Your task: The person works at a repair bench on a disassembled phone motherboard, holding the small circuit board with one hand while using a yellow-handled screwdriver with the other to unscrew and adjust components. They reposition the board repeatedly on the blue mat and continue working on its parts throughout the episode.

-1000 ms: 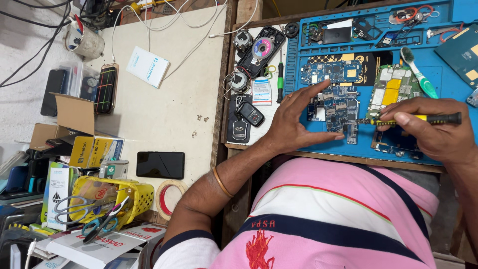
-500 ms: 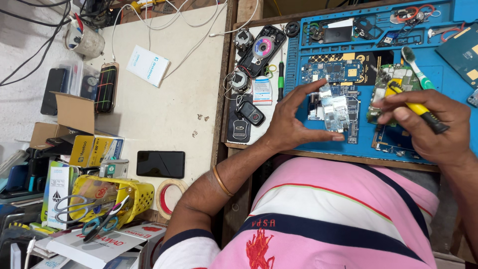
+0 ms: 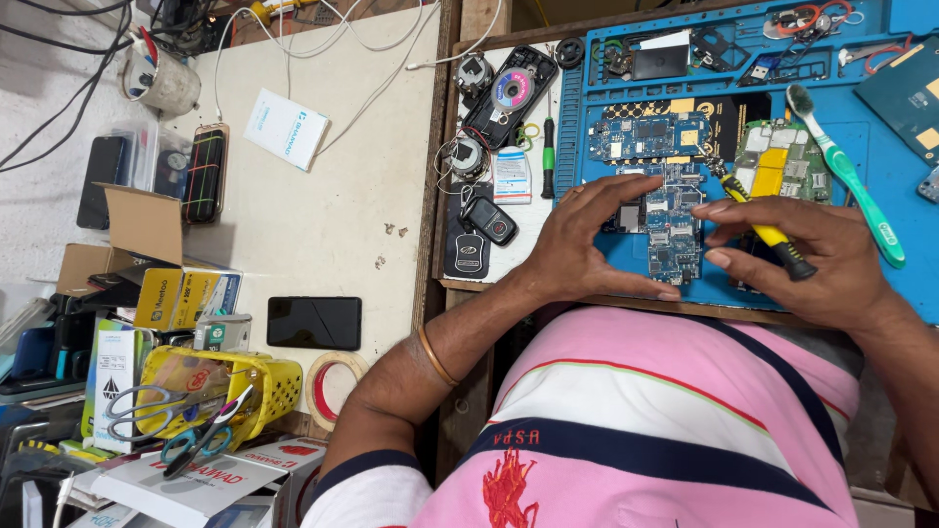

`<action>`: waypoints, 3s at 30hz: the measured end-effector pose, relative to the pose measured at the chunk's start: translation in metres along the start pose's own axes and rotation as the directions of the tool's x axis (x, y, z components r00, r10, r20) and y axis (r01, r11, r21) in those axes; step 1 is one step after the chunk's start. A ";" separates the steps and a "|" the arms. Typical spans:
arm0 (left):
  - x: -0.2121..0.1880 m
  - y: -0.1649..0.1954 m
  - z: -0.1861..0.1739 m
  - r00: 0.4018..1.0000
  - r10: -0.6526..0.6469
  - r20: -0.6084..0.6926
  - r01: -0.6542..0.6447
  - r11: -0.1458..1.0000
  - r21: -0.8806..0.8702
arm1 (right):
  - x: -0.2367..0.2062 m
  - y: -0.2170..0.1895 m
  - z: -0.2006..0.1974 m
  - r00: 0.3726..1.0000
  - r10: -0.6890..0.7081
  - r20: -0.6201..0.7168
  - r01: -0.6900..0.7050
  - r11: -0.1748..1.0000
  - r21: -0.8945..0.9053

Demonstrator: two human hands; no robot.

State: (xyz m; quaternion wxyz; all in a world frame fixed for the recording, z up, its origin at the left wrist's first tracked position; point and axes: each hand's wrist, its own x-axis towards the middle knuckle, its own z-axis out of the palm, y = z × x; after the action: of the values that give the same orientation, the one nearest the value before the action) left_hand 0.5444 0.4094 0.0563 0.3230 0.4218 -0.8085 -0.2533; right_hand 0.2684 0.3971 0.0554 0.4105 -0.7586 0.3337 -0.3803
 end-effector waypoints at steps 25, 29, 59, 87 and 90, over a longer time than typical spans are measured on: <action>0.007 -0.003 -0.006 0.997 0.073 -0.003 -0.073 0.997 0.018 | 0.008 0.008 0.006 1.000 -0.016 -0.027 0.016 1.000 0.012; 0.008 -0.006 -0.007 0.992 0.121 -0.018 -0.121 0.993 0.010 | 0.009 0.010 0.008 1.000 0.007 -0.019 -0.006 0.999 0.050; 0.005 -0.028 -0.008 0.996 0.068 -0.052 -0.066 0.997 0.047 | 0.021 0.020 0.023 0.997 -0.023 0.078 0.015 0.994 0.106; 0.011 -0.034 -0.012 0.999 0.023 0.040 -0.023 1.000 0.007 | 0.027 0.036 0.023 0.998 0.008 0.065 -0.016 0.993 0.118; 0.012 -0.033 -0.012 0.999 0.029 0.030 -0.029 1.000 0.009 | 0.027 0.035 0.021 0.998 0.004 0.069 -0.011 0.994 0.112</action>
State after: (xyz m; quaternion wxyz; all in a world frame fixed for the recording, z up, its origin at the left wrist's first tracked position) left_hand 0.5647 0.3803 0.0453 0.3125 0.4077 -0.8205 -0.2508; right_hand 0.2927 0.3673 0.0246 0.4653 -0.7456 0.3002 -0.3706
